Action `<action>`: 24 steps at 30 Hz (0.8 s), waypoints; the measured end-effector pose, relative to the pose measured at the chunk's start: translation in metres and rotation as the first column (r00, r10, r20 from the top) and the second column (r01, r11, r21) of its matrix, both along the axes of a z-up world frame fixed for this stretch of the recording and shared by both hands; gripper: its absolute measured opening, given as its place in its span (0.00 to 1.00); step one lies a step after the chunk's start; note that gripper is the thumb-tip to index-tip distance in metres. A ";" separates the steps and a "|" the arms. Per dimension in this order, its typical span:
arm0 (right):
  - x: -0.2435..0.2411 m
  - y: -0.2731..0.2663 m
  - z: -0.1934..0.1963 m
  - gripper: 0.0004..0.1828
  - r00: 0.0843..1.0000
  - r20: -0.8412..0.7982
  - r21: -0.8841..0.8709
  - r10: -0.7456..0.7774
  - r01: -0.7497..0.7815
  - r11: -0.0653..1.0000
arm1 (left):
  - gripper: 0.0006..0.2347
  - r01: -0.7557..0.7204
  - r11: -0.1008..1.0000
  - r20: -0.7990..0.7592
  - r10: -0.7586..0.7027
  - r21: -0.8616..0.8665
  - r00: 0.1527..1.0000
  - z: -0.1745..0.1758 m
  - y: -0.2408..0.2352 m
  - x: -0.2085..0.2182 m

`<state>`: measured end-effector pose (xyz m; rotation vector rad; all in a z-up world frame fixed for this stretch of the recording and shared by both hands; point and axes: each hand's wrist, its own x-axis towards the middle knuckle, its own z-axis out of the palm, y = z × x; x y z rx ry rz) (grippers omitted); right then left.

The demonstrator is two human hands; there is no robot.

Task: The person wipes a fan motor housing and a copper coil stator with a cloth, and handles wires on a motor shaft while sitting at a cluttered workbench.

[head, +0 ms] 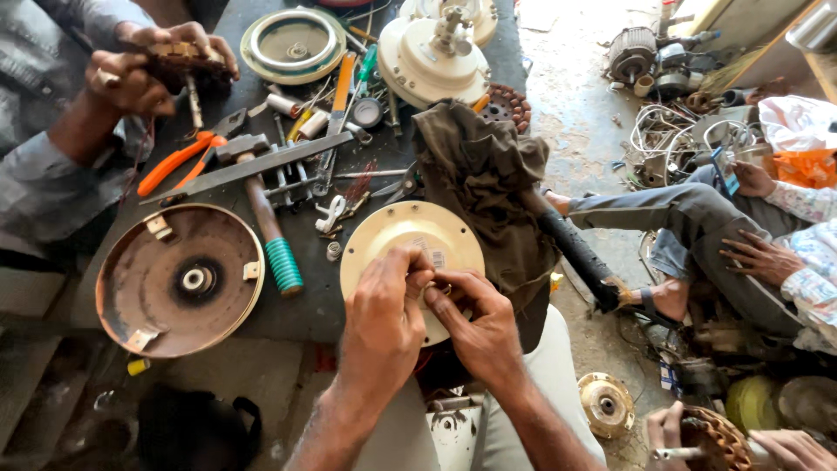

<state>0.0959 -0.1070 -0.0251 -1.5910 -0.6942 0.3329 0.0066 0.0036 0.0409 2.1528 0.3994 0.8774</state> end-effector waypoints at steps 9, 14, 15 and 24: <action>-0.003 0.003 0.008 0.12 1.000 0.000 0.075 0.015 -0.015 0.997 | 0.06 -0.087 0.987 0.069 0.078 0.136 0.995 -0.015 -0.002 0.003; 0.000 0.006 0.012 0.15 0.993 -0.118 -0.033 0.011 -0.015 0.999 | 0.04 -0.085 0.990 0.001 0.086 0.115 0.996 -0.026 -0.002 0.005; 0.001 0.007 0.013 0.14 0.992 -0.127 -0.056 0.001 -0.008 0.998 | 0.03 -0.076 0.991 0.006 0.075 0.108 0.997 -0.026 -0.001 0.005; -0.013 0.015 0.008 0.16 0.972 0.217 -0.011 -0.091 0.095 0.995 | 0.03 -0.089 0.991 0.099 0.079 0.101 0.992 -0.040 0.011 0.011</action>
